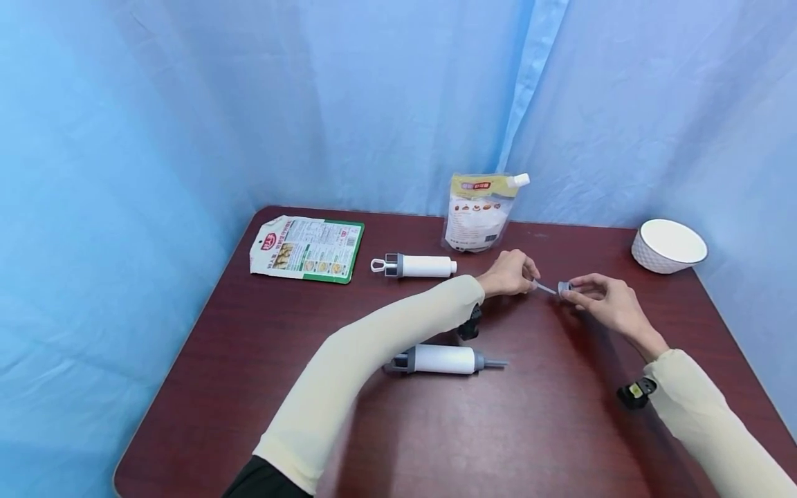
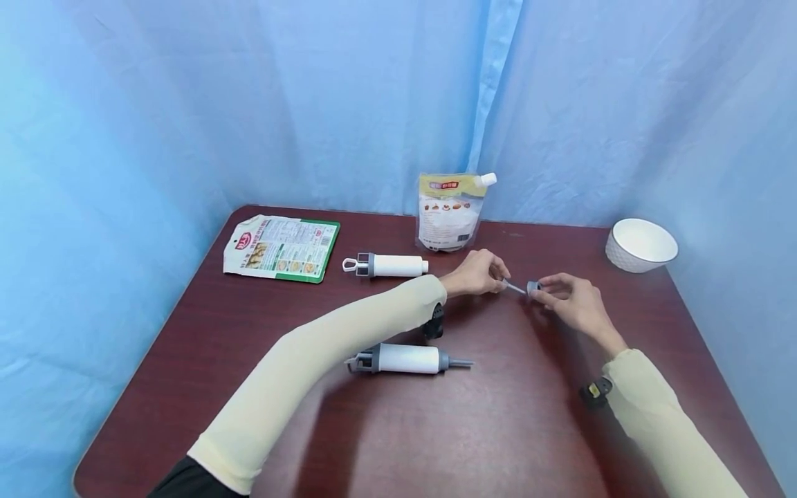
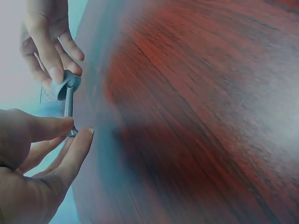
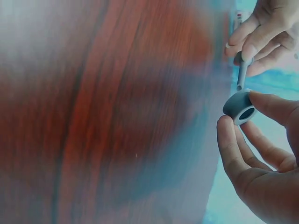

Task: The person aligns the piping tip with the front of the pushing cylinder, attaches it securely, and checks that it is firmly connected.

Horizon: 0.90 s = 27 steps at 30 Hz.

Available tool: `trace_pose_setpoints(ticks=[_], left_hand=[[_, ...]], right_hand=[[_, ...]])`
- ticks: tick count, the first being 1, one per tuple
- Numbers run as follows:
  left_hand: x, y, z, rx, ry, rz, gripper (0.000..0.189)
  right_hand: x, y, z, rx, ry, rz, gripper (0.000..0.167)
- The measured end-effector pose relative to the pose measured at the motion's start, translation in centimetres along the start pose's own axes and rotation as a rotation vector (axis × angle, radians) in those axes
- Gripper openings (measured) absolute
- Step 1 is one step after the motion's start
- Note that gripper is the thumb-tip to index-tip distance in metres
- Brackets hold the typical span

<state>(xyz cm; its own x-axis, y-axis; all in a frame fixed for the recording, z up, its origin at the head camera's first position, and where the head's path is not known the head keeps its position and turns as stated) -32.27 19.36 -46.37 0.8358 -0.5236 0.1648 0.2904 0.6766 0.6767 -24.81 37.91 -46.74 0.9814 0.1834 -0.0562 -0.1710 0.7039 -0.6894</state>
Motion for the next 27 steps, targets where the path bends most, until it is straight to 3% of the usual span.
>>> trace_pose_setpoints(ticks=[9,19,27], left_hand=[[1.6,-0.9,0.9,0.111,-0.022,-0.021,0.022],[4.6,-1.6,1.4,0.346,-0.144,-0.003,0.020],[6.7,-1.8,1.9,0.433,-0.212,0.018,0.018]], right_hand=[[1.1,-1.6,-0.6,-0.045,0.023,0.020,0.048],[2.5,-3.1,-1.4,-0.121,0.029,0.043,0.046],[3.3,-5.0,-2.5,-0.226,0.038,0.120,0.043]])
Point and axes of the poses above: each hand's wrist, its own x-axis away from the middle knuckle, its own z-axis out of the back of the hand, y = z × x, the point moved 6 cm from there along -x, towards the middle knuckle, and after that the axes turned 11 degrees about z, right-handed, at the moved point
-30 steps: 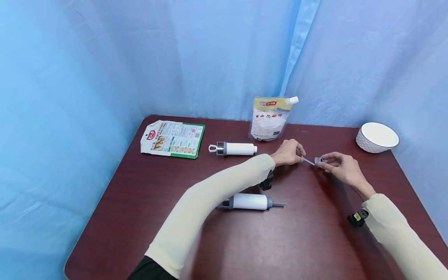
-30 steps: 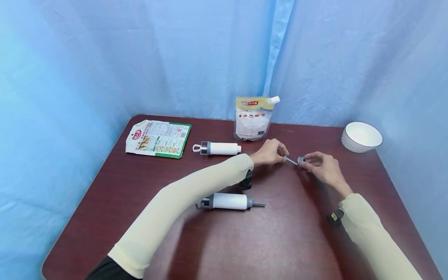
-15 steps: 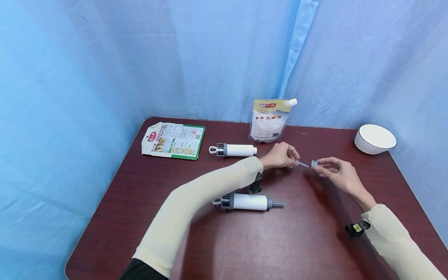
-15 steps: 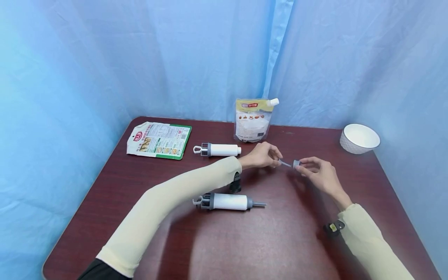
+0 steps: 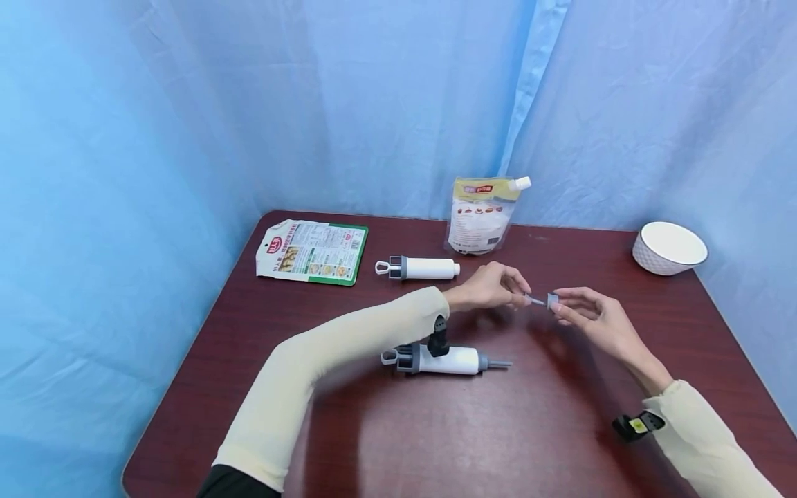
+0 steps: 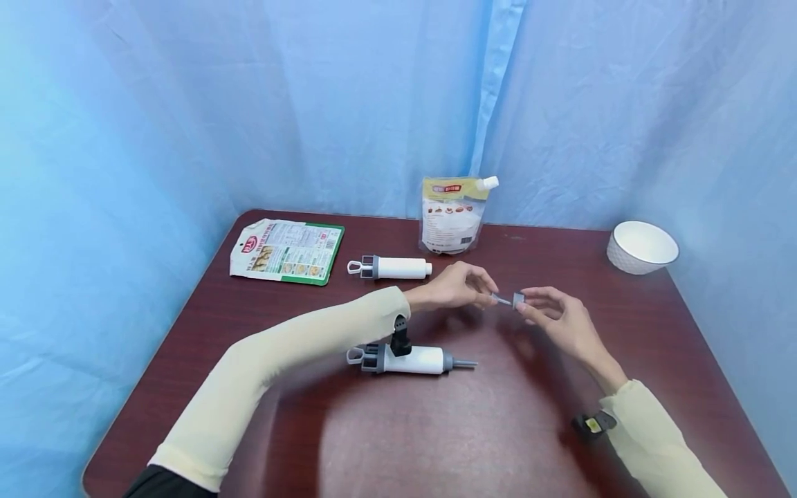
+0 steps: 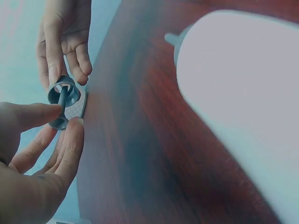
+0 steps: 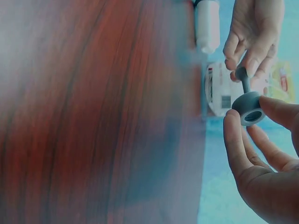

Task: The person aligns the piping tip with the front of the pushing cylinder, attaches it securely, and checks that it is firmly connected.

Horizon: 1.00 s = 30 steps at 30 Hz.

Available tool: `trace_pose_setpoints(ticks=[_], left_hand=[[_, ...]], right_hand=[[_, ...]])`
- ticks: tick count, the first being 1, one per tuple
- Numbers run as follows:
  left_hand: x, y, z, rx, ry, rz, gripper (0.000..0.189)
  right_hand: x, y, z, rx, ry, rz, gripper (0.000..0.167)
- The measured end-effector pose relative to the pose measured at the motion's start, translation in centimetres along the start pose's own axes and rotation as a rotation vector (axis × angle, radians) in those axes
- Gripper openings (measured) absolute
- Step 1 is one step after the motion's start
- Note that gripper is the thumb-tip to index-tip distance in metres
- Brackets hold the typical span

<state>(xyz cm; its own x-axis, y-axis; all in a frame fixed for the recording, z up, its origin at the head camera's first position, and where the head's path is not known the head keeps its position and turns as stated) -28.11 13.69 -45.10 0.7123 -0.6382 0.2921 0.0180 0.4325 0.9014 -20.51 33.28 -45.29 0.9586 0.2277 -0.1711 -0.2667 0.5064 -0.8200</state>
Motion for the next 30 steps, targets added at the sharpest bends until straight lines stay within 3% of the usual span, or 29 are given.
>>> trace_pose_setpoints(ticks=[10,20,30], left_hand=[[1.2,-0.6,-0.1,0.195,-0.041,0.034,0.019],[3.4,-1.1,0.2,0.208,-0.083,0.059,0.024],[5.5,-1.4,0.8,0.282,-0.104,0.034,0.020]], right_hand=[[0.4,-1.5,-1.1,-0.031,-0.018,0.038,0.039],[0.6,-2.8,-2.7,-0.099,-0.050,0.059,0.037],[0.5,-4.2,-4.7,-0.219,-0.068,0.039,0.038]])
Point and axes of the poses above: each hand's wrist, its own x-axis away from the middle knuckle, its own z-axis out of the back of the hand, y = z × x, the point moved 6 cm from there along -x, towards the middle knuckle, and after that the axes turned 11 degrees about z, right-handed, at the moved point
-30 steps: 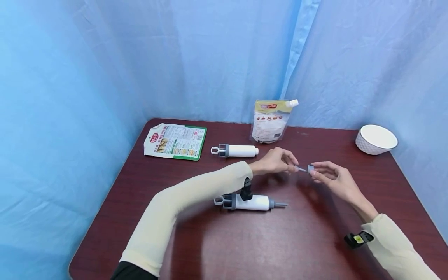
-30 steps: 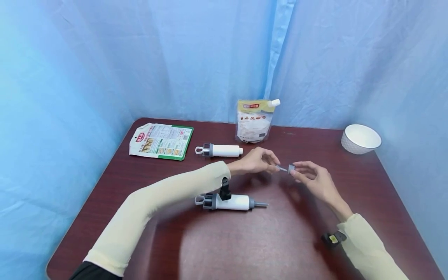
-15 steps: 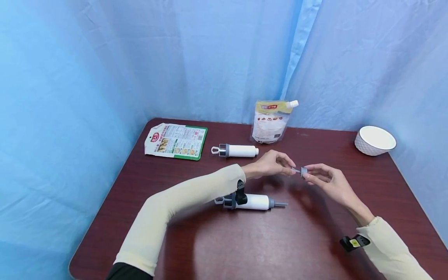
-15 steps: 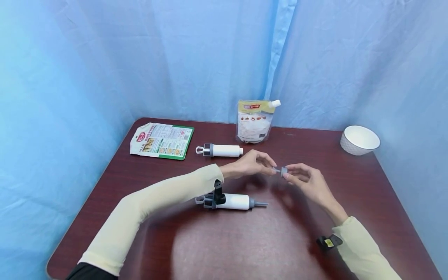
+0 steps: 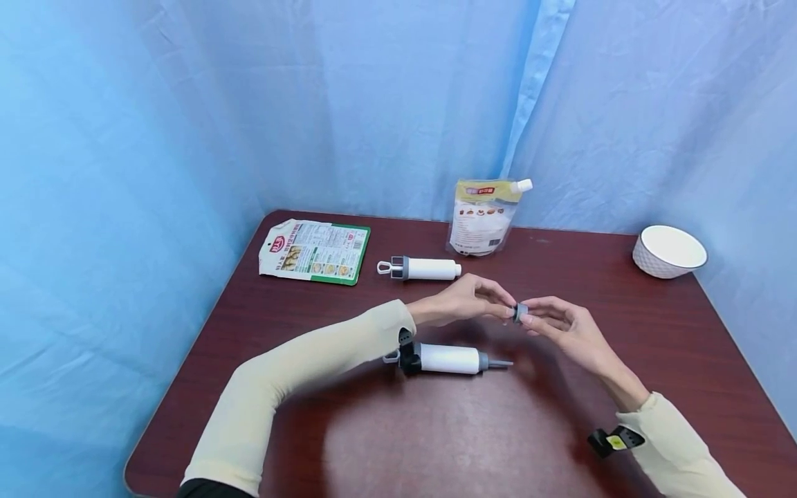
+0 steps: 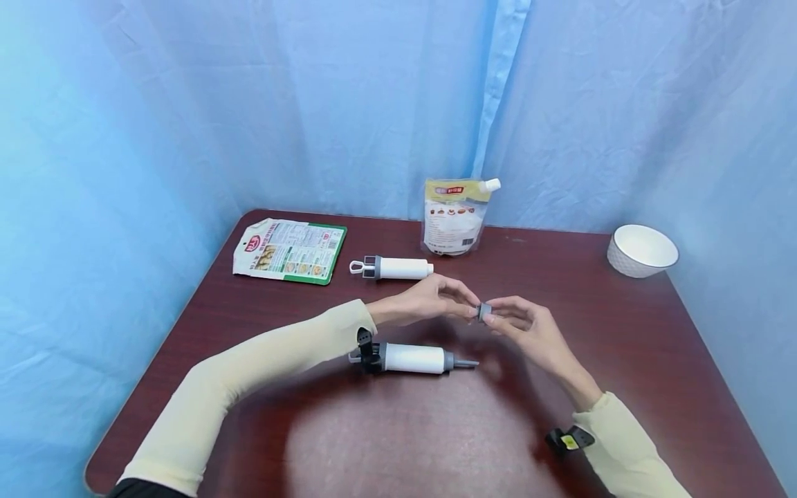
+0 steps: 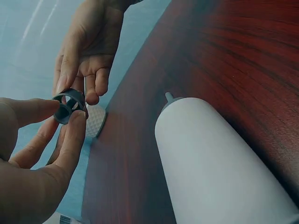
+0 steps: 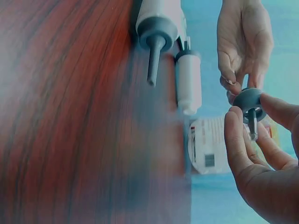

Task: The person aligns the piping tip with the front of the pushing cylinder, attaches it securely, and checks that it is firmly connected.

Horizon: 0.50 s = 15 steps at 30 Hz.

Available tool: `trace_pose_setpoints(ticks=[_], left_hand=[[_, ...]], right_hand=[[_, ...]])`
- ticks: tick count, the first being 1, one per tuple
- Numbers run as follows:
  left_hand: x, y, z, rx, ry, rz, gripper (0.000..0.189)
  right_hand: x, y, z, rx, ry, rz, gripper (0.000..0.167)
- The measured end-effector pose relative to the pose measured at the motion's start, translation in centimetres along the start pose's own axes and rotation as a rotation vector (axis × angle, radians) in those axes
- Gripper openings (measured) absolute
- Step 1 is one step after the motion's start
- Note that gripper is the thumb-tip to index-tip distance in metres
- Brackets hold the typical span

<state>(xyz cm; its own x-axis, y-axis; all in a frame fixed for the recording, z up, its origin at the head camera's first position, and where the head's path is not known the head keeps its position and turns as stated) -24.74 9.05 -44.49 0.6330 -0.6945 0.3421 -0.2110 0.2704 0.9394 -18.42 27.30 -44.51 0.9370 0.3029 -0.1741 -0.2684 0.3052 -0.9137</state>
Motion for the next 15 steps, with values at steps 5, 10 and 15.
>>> trace_pose_setpoints(ticks=[5,10,15], left_hand=[[0.9,-0.4,0.4,0.002,0.041,0.023,0.019],[2.0,-0.8,1.0,-0.013,0.096,0.001,0.020],[2.8,-1.3,1.4,-0.022,0.148,-0.016,0.017]], right_hand=[[-0.2,-0.2,-0.9,-0.012,-0.010,-0.004,0.038],[-0.4,-0.4,-2.1,-0.011,-0.020,-0.014,0.038],[-0.6,-0.6,-3.2,0.009,-0.020,-0.005,0.037]])
Point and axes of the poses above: each hand's wrist, its own x-axis away from the middle knuckle, its own z-axis out of the back of the hand, y = z × x, the point moved 6 cm from there along -x, towards the middle knuckle, and after that the axes turned 11 degrees about z, right-handed, at the moved point
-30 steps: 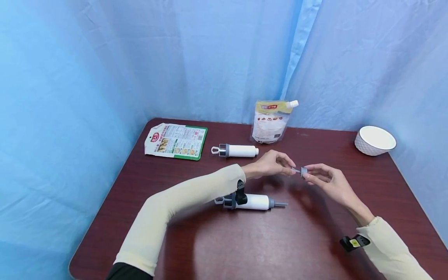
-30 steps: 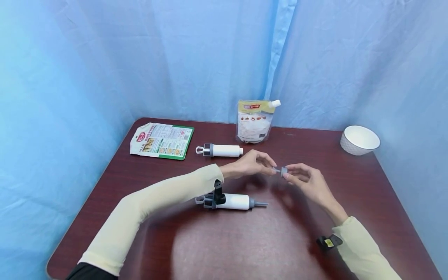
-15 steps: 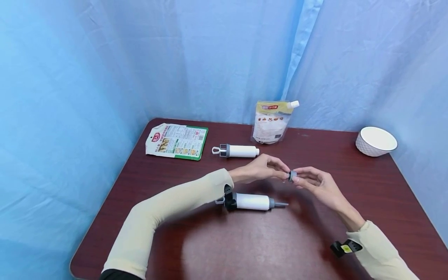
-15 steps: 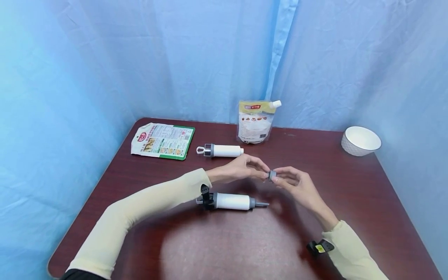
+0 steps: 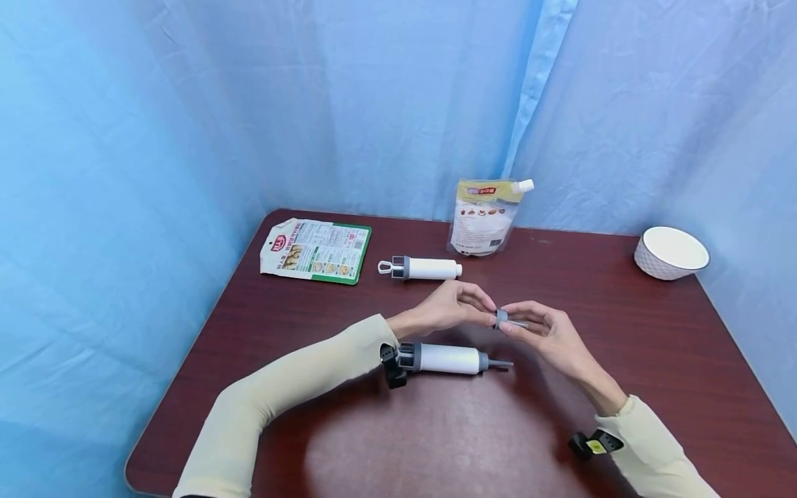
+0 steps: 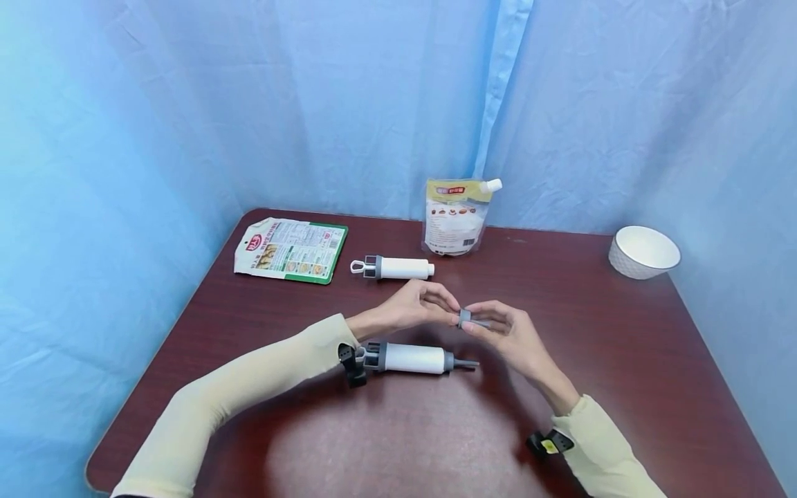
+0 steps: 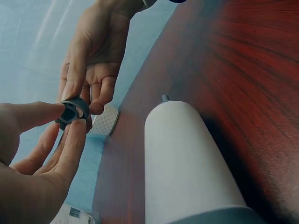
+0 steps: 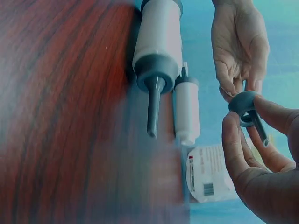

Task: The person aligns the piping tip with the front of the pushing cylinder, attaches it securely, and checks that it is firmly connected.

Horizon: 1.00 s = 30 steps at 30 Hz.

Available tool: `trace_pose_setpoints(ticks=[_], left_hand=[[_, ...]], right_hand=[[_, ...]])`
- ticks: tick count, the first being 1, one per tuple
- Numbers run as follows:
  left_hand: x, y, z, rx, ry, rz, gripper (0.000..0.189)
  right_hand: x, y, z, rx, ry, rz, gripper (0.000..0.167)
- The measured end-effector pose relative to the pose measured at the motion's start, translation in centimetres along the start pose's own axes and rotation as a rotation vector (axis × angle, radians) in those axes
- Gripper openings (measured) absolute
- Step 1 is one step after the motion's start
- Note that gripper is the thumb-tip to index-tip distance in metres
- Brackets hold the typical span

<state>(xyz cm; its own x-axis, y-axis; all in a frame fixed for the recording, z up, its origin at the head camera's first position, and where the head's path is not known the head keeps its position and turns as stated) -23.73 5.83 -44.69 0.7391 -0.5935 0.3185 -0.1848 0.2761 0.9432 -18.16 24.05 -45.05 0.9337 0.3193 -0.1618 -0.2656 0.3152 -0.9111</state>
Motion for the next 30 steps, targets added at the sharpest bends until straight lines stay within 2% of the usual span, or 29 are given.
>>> trace_pose_setpoints(ticks=[4,11,18,23,27,30], left_hand=[[0.5,-0.4,0.5,-0.002,0.043,0.006,0.018],[1.4,-0.6,1.3,-0.102,0.117,-0.012,0.018],[1.4,-1.1,1.6,-0.103,0.109,0.003,0.018],[1.2,-1.4,1.9,-0.027,0.081,0.035,0.018],[1.2,-1.5,2.6,0.009,0.068,0.042,0.019],[1.3,-1.5,3.4,-0.008,0.071,0.039,0.021]], right_hand=[[-0.3,-0.1,-0.7,0.002,0.009,0.015,0.037],[-0.8,-0.2,-1.7,-0.047,0.006,0.014,0.036],[-1.2,0.1,-2.4,-0.063,-0.003,-0.016,0.036],[-1.6,0.1,-2.4,-0.065,-0.004,-0.016,0.038],[-1.8,0.3,-2.3,-0.056,0.002,-0.015,0.038],[-1.9,0.4,-2.2,-0.060,0.001,-0.011,0.038]])
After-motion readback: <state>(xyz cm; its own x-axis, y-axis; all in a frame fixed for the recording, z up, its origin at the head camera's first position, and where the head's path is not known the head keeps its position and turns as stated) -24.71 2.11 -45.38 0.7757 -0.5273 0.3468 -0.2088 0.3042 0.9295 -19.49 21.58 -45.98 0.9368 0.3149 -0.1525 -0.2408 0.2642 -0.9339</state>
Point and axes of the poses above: each hand's wrist, its own x-axis away from the middle knuckle, its own z-axis out of the back of the hand, y = z × x, the point moved 6 cm from there along -x, towards the middle knuckle, and after that the axes turned 11 degrees about z, right-handed, at the moved point
